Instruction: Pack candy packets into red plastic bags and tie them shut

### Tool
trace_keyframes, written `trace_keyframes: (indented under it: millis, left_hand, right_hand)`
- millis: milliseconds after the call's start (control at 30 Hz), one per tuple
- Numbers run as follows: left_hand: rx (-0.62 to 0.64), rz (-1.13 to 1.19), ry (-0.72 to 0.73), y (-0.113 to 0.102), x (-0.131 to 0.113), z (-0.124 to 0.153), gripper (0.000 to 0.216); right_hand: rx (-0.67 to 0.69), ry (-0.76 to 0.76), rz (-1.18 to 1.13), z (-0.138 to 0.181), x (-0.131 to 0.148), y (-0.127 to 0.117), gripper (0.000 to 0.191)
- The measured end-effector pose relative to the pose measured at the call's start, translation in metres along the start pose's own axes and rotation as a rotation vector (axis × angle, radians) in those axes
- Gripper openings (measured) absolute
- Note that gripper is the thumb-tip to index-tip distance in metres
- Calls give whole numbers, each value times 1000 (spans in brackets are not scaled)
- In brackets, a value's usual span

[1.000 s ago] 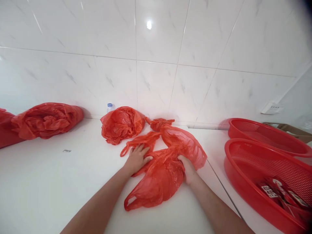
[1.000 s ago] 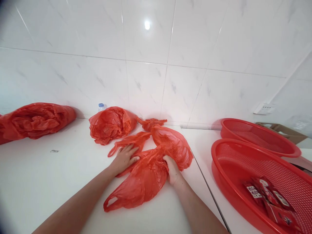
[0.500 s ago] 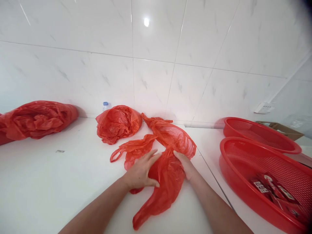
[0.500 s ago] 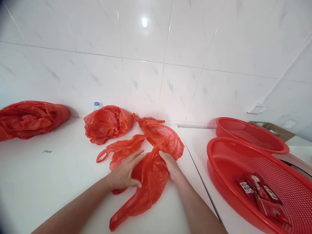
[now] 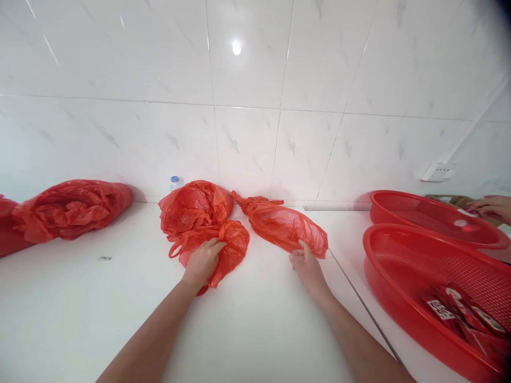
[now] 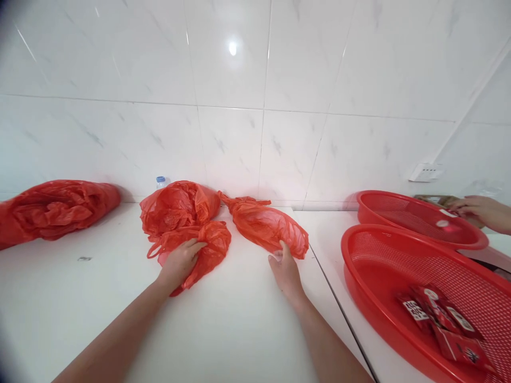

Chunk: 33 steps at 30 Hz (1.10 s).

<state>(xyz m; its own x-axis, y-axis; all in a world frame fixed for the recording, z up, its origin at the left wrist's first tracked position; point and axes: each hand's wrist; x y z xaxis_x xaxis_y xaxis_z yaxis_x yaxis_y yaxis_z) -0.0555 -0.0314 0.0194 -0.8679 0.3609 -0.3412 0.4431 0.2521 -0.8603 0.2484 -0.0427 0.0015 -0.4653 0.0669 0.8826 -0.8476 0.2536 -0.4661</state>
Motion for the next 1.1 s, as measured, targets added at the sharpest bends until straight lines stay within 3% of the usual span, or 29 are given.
trace_keyframes:
  millis: [100,300,500,600,833,1100]
  left_hand:
    - [2,-32,-67,2,17,-11,46]
    - [-20,-41,-161,6,31,-31,33]
    - [-92,-37,-263,29,13,-53,44]
    - [-84,-24,-284,46,1,-67,52]
    - [-110,0,-356,68,-7,-105,33]
    - [-107,69,-438,89,-11,-146,47]
  right_hand:
    - [-39,43,27,-9,-6,1,72]
    - [-11,-39,222,0,-4,3,55]
    - [20,-64,300,4,-2,7,28]
    - [27,-52,335,4,0,8,25]
    - [56,-89,372,2,-1,8,21]
    - [77,-152,402,0,2,10,15]
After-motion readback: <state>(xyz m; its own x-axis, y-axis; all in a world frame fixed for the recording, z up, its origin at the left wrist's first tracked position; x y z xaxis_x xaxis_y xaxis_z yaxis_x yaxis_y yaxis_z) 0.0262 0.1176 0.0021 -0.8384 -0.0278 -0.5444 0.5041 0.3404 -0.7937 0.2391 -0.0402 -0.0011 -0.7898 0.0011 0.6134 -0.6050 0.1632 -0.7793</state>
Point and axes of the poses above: each hand's wrist, its own z-axis away from the middle knuckle, its own y-axis out of the palm, x = y × z, and after that the axes turned 11 degrees about z, right-handed
